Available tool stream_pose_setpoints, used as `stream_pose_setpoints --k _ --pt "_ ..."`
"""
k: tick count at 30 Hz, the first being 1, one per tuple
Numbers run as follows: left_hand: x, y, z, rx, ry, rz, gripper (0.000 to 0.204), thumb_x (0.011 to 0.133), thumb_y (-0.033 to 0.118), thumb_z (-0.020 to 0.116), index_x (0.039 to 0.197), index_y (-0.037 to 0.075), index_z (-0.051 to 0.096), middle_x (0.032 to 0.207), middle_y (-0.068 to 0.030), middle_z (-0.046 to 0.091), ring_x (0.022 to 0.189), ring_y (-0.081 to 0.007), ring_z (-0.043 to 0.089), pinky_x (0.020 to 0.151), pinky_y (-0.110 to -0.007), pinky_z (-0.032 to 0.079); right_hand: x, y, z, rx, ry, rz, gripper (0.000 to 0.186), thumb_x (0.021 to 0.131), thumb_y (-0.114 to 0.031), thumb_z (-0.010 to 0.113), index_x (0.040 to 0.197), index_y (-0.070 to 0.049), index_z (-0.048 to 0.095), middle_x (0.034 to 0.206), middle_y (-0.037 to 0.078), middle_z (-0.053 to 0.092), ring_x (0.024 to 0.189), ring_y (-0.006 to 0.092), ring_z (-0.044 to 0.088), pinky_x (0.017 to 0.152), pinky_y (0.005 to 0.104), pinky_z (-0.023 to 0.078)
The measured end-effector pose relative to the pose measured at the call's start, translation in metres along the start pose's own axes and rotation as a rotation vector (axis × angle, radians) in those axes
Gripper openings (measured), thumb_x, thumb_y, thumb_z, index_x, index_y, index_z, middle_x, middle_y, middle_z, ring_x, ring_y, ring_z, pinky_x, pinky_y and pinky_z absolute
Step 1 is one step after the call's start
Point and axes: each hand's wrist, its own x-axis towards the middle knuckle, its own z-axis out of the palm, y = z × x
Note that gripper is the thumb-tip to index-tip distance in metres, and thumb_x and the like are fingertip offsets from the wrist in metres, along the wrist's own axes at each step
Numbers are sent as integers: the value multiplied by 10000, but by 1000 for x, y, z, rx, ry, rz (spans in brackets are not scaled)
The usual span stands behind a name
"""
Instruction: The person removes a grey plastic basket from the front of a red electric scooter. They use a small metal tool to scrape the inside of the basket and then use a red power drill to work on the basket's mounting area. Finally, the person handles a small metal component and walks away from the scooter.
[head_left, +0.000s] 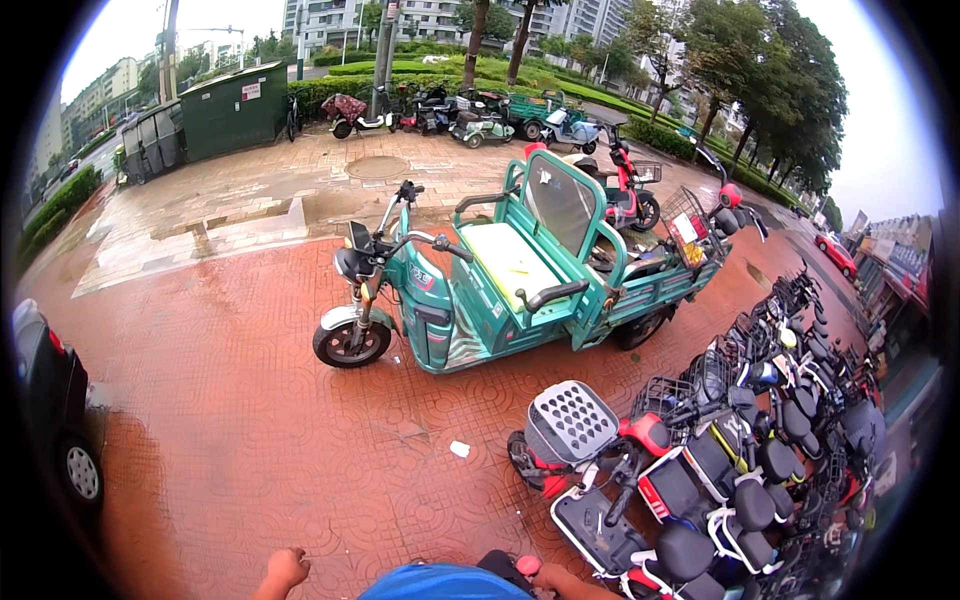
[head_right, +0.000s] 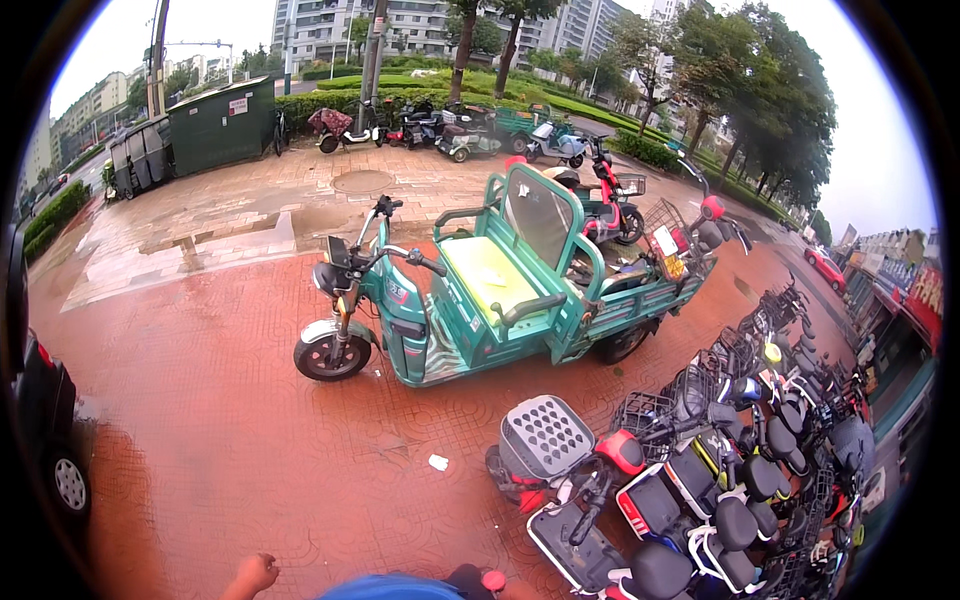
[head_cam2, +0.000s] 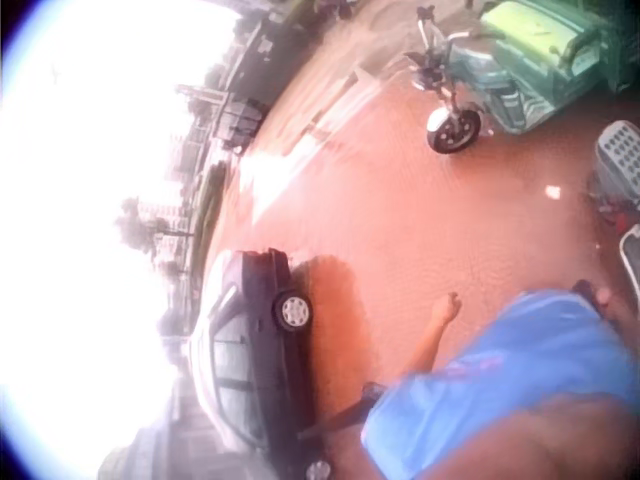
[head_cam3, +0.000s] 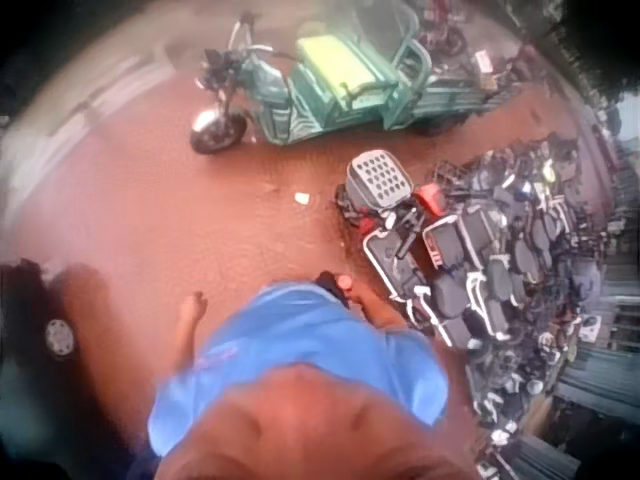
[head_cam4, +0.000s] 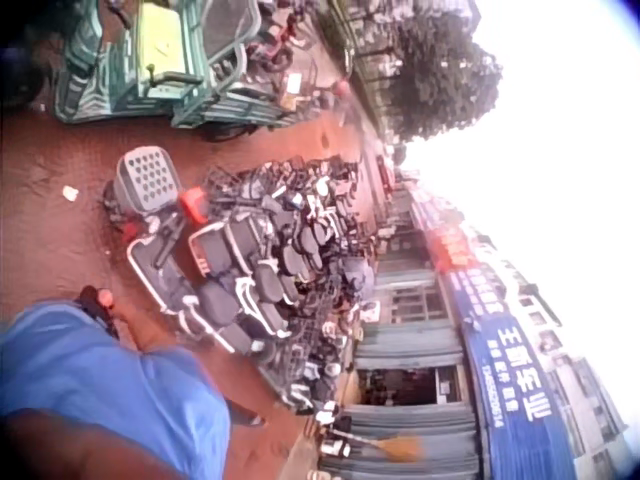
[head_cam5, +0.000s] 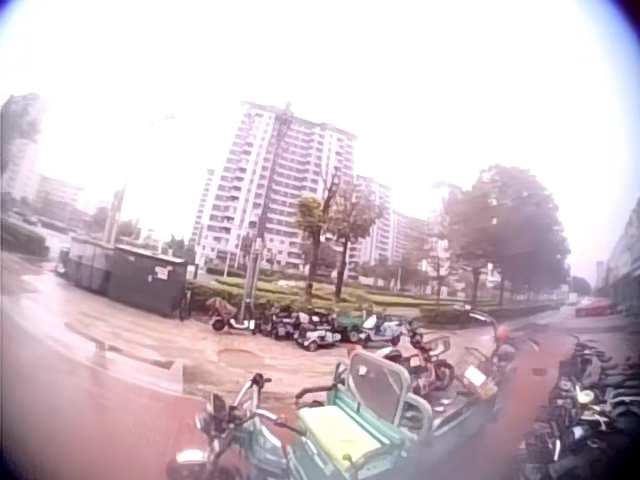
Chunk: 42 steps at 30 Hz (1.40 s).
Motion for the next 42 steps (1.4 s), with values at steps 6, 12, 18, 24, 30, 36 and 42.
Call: stream_pose_setpoints --k 6,12,18,24,30,36,42 --pt "-26 -148 29 -153 89 -395 386 802 352 724 1064 74 776 947 -184 760 951 -370 729 870 -462 581 113 -122 -68 -264 89 -3 513 733 -429 748 1076 -49 763 1105 239 727 1046 381 709 905 461 566" --pt "40 -100 53 -508 -80 -334 497 853 412 700 1204 61 730 1154 -207 729 1095 -376 696 958 -430 556 231 -241 -146 -172 31 1 521 711 -438 816 1057 -53 753 961 153 760 901 272 740 812 388 579" --pt "69 -62 8 -839 -116 -715 429 876 358 663 1163 52 757 1157 -200 734 1125 -349 692 998 -427 534 399 -392 -235 -317 -89 -236 351 768 -340 800 933 -43 710 772 72 712 690 181 681 675 373 563" --pt "143 -92 -35 -951 -58 -905 406 868 347 661 1139 64 766 1130 -211 734 1101 -360 696 981 -437 541 438 -691 -326 -671 211 -402 356 763 -330 731 1012 -78 771 1005 189 758 963 351 736 860 462 579" --pt "275 -182 -86 -902 -105 -913 382 860 335 658 1114 75 774 1103 -221 734 1077 -371 701 963 -447 548 454 -902 -328 -53 564 -481 395 783 -377 738 981 -36 763 975 264 730 981 432 708 877 493 562" --pt "491 -380 -194 -486 -153 -707 360 851 324 656 1090 87 783 1076 -231 735 1054 -382 705 946 -457 556 548 -1020 -346 120 636 -393 389 787 -361 745 947 -6 755 917 281 724 967 444 705 861 500 555" --pt "811 -437 -507 -455 479 -354 269 883 203 632 995 2 772 927 -266 733 905 -404 735 810 -453 573 624 -1075 -417 119 667 -164 385 789 -354 703 958 -15 769 975 264 735 986 428 710 864 492 568"
